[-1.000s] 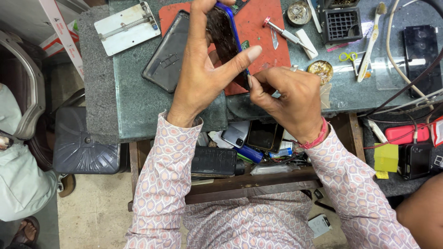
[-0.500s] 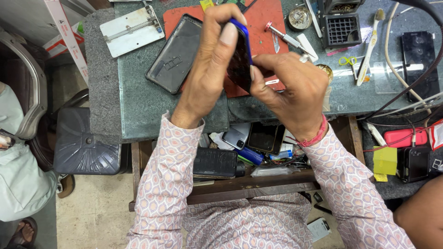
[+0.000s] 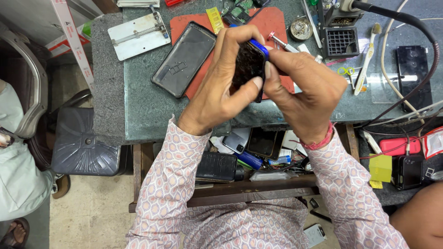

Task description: The person removes the back cover from a blue smartphone and pries open the phone body, exposing the battery and internal board. They use a screwdriver to unscrew components, detach the cracked screen assembly, and continue prying at the battery and internal parts with a small tool.

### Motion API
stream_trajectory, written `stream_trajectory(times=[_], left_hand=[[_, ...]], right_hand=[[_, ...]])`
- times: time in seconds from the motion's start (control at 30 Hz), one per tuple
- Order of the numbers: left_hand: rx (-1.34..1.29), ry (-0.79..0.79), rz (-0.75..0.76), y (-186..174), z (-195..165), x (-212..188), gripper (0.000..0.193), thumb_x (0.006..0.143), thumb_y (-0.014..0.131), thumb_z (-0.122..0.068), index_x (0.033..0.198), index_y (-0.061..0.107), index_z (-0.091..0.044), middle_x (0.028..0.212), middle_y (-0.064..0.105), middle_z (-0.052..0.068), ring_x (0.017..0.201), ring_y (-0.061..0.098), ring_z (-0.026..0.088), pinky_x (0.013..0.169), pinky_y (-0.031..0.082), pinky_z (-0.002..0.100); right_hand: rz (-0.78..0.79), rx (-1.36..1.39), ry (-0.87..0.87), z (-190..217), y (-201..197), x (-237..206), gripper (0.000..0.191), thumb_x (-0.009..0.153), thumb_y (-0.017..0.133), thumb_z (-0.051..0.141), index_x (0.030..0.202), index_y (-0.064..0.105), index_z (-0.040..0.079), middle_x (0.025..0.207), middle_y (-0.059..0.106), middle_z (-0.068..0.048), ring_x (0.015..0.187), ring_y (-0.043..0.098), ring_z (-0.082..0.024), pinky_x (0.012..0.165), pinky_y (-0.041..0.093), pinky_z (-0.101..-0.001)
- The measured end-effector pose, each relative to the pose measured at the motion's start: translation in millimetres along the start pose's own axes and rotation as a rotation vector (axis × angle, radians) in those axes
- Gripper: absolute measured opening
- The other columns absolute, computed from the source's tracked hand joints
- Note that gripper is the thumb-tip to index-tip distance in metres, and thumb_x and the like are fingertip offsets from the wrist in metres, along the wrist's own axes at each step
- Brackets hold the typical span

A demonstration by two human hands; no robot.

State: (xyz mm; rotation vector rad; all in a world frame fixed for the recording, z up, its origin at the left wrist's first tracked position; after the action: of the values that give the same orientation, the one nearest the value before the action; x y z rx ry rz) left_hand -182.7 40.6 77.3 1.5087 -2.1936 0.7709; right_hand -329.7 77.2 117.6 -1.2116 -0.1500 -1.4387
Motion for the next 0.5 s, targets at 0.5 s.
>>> stream_trajectory(times=[0.5], left_hand=[[0.193, -0.015, 0.072, 16, -19, 8, 0.066, 0.094, 0.082, -0.007, 0.144, 0.04, -0.016, 0.127, 0.046, 0.013, 0.117, 0.059, 0.031, 0.099, 0.052, 0.039]], right_hand=[[0.367, 0.099, 0.331, -22, -28, 36, 0.008, 0.103, 0.073, 0.007, 0.105, 0.076, 0.0, 0.086, 0.077, -0.006, 0.076, 0.075, -0.009, 0.071, 0.059, -0.0215]])
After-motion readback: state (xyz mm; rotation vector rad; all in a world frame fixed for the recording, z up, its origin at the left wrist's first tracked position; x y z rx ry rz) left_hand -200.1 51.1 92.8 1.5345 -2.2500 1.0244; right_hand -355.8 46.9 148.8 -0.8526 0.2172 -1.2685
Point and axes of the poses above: each hand's wrist, its own x-axis towards the middle knuckle, its own y-axis out of the palm, z = x × y, the point moved 7 cm from there along x, towards the middle knuckle
